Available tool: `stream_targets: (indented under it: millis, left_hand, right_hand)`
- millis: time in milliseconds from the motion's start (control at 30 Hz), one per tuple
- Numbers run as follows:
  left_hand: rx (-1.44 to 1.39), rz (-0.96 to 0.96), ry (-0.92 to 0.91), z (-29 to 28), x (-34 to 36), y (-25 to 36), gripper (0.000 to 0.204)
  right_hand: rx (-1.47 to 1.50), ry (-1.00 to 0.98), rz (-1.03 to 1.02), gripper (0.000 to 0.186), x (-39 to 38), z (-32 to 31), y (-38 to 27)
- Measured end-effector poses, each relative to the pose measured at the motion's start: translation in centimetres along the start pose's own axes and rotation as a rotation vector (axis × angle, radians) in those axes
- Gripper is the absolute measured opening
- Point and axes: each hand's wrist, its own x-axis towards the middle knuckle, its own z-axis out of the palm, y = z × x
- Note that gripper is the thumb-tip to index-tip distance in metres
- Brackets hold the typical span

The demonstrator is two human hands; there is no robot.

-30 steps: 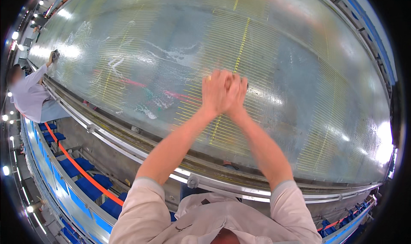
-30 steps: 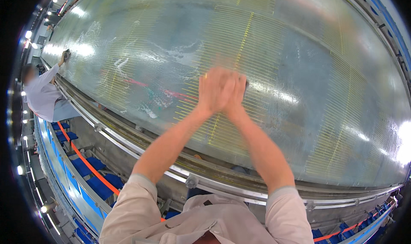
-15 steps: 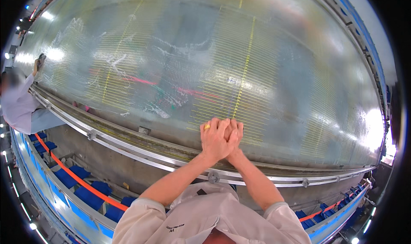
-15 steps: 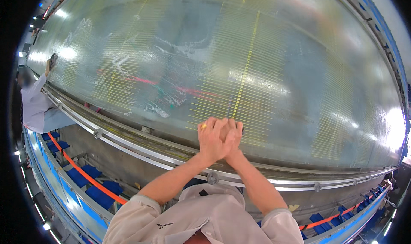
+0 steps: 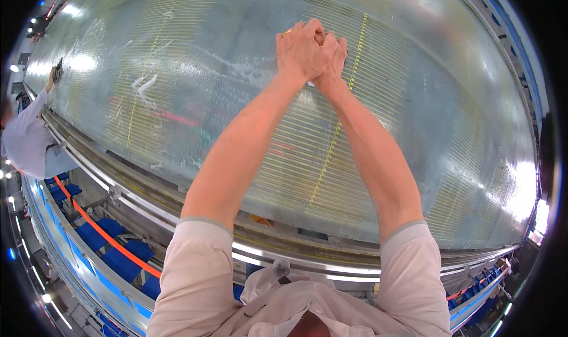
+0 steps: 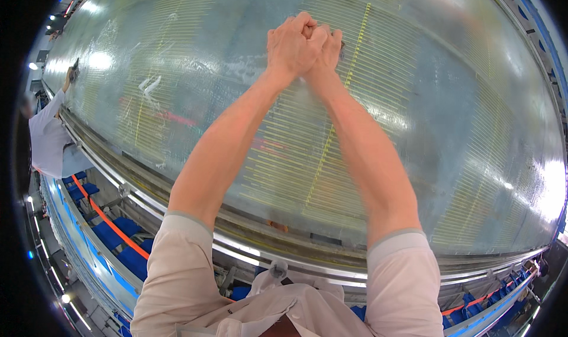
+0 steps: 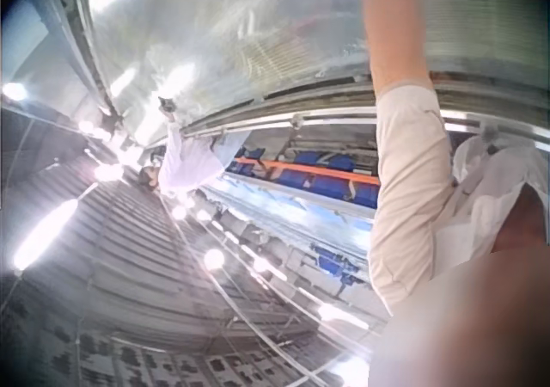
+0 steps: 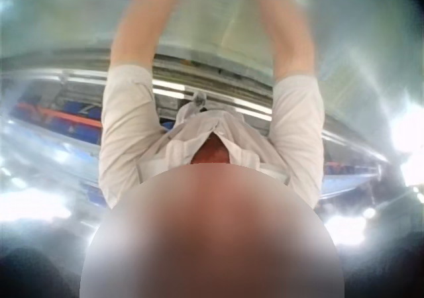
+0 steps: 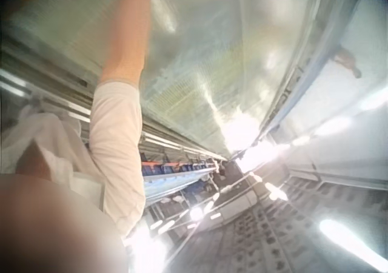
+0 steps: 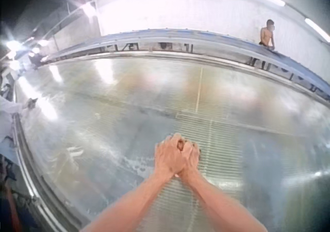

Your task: The person scrubs a large curved glass panel with a soapy sponge, moving in repeated strokes to spread foam across the surface. Another worker is visible cleaning a nearby section of the same panel.

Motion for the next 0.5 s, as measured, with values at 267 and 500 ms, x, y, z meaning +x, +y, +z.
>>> stream_targets:
  millis: [267, 500]
  left_hand:
    - [0.141, 0.227, 0.056, -2.9, -17.4, 1.5, 0.027]
    - [-0.030, 0.100, -0.112, -7.8, -32.3, 5.8, 0.042]
  right_hand:
    - [0.009, 0.467, -0.146, 0.023, -16.9, -1.5, -5.7]
    - [0.029, 0.051, 0.041, 0.023, -30.9, -8.4, -12.7]
